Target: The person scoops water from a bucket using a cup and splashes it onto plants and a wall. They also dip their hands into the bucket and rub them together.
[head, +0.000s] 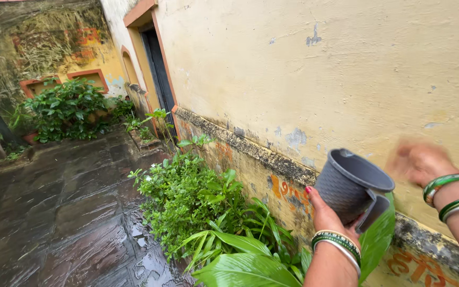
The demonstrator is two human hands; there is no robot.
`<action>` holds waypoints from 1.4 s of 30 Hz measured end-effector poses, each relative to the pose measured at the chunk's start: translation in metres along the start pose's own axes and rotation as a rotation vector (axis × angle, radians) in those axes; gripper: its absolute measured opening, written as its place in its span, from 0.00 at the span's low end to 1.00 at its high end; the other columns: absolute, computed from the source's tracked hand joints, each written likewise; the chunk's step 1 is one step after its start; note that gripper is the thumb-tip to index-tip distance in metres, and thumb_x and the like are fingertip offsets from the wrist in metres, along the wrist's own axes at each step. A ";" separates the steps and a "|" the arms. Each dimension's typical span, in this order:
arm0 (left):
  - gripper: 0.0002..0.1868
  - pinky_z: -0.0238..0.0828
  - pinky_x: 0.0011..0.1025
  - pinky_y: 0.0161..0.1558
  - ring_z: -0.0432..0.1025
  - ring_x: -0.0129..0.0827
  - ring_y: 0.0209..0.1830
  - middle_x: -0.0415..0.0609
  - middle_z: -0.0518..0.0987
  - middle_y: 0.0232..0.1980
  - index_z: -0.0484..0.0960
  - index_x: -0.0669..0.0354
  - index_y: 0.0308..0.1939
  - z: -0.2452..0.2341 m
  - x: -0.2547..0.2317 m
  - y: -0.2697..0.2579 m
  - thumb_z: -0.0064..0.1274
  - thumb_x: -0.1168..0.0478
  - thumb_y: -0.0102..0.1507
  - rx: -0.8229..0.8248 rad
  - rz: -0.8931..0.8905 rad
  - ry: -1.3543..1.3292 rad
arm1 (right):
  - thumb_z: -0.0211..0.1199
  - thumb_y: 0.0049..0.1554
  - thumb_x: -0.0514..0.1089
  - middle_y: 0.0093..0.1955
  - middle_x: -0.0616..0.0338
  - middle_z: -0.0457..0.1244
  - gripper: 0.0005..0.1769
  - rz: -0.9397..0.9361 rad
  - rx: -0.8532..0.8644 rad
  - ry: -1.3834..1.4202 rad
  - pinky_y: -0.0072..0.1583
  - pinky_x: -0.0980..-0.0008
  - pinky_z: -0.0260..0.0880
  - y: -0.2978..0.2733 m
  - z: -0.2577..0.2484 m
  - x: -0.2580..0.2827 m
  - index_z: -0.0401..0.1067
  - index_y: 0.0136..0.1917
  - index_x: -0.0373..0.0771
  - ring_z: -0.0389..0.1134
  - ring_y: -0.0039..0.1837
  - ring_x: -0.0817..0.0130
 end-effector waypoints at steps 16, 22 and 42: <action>0.42 0.73 0.56 0.50 0.75 0.47 0.60 0.45 0.77 0.67 0.70 0.39 0.69 -0.025 -0.057 0.001 0.42 0.23 0.59 -0.199 0.088 0.158 | 0.43 0.71 0.42 0.62 0.50 0.65 0.16 0.377 0.402 0.555 0.68 0.63 0.69 -0.027 0.065 -0.084 0.66 0.64 0.31 0.68 0.63 0.63; 0.41 0.75 0.54 0.46 0.78 0.48 0.57 0.50 0.81 0.65 0.73 0.41 0.67 -0.030 -0.108 0.024 0.52 0.27 0.57 -0.167 0.167 0.236 | 0.44 0.70 0.42 0.62 0.52 0.67 0.18 0.403 0.324 0.570 0.66 0.62 0.70 -0.031 0.093 -0.140 0.70 0.65 0.33 0.69 0.62 0.65; 0.36 0.71 0.35 0.61 0.77 0.35 0.57 0.51 0.82 0.60 0.74 0.55 0.67 -0.052 -0.215 0.046 0.65 0.46 0.58 -0.225 0.356 0.545 | 0.46 0.69 0.41 0.59 0.45 0.69 0.15 0.503 0.246 0.695 0.65 0.52 0.72 -0.005 0.176 -0.253 0.72 0.57 0.32 0.73 0.58 0.58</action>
Point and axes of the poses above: each hand's wrist, its own y-axis towards the middle knuckle, its own z-axis out of the palm, x = y × z, the point moved 1 cm from there along y, towards the middle knuckle
